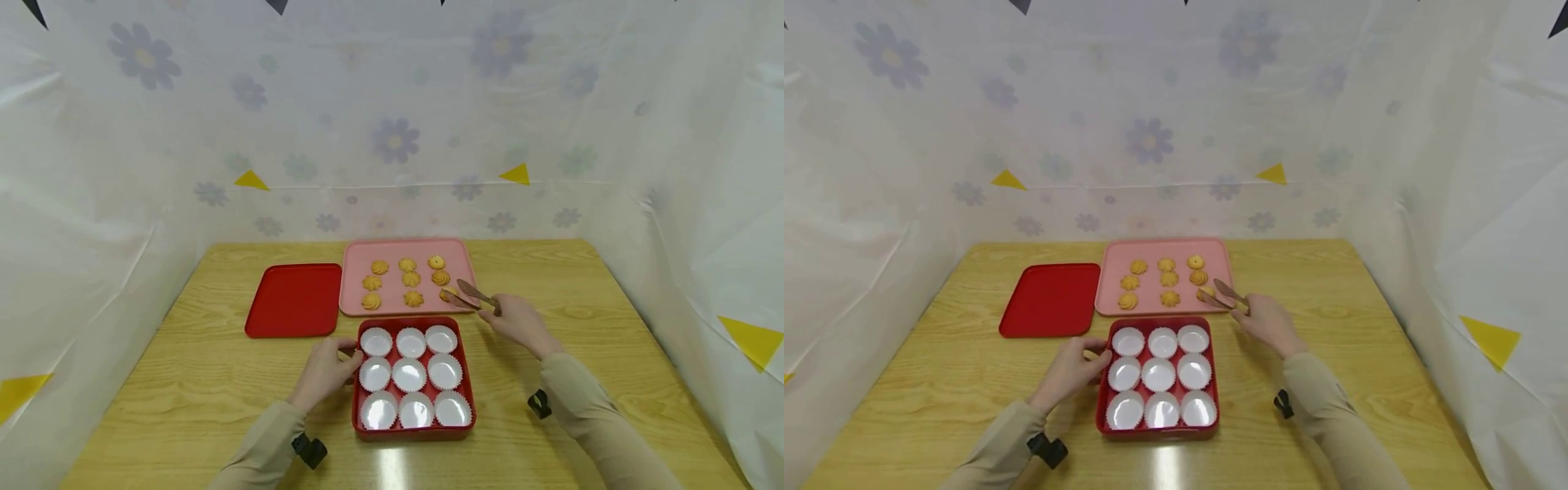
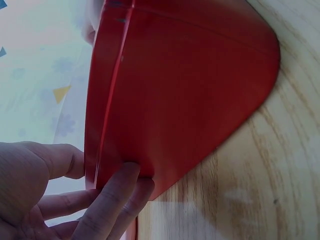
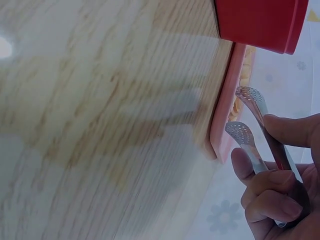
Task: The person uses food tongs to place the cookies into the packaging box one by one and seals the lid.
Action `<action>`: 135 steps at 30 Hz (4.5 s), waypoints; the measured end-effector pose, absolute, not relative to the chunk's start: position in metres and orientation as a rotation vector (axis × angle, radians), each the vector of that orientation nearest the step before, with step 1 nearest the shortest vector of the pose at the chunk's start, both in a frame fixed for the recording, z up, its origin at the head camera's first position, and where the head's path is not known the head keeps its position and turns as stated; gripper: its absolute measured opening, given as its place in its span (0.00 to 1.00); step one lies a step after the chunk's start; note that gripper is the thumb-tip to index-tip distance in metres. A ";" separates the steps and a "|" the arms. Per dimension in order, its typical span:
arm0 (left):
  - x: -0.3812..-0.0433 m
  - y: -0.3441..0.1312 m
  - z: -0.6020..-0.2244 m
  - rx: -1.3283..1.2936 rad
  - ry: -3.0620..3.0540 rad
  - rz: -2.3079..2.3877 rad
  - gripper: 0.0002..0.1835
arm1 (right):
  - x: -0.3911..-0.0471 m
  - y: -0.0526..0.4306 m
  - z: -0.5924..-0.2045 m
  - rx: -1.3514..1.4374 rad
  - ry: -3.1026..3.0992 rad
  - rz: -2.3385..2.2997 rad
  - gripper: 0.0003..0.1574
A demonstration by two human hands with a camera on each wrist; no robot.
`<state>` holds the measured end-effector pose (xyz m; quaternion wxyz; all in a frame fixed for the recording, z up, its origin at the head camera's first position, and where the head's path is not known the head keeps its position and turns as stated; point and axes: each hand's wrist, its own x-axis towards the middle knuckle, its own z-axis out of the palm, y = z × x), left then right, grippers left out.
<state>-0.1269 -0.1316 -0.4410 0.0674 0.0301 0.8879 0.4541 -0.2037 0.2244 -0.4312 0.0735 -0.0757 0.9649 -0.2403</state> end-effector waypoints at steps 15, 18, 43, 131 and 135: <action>-0.128 -0.131 -0.443 0.113 2.722 1.340 0.12 | -0.211 0.219 -0.437 -0.252 2.905 -0.730 0.21; -0.128 -0.132 -0.443 0.108 2.724 1.340 0.13 | -0.212 0.218 -0.438 -0.254 2.905 -0.723 0.22; -0.128 -0.131 -0.443 0.105 2.745 1.340 0.13 | -0.218 0.212 -0.438 -0.323 2.947 -0.635 0.19; -0.127 -0.131 -0.442 0.156 2.787 1.303 0.13 | -0.181 0.132 -0.415 -1.148 2.723 -0.620 0.12; -0.127 -0.132 -0.442 0.164 2.786 1.307 0.13 | -0.178 0.136 -0.415 -1.110 2.706 -0.679 0.10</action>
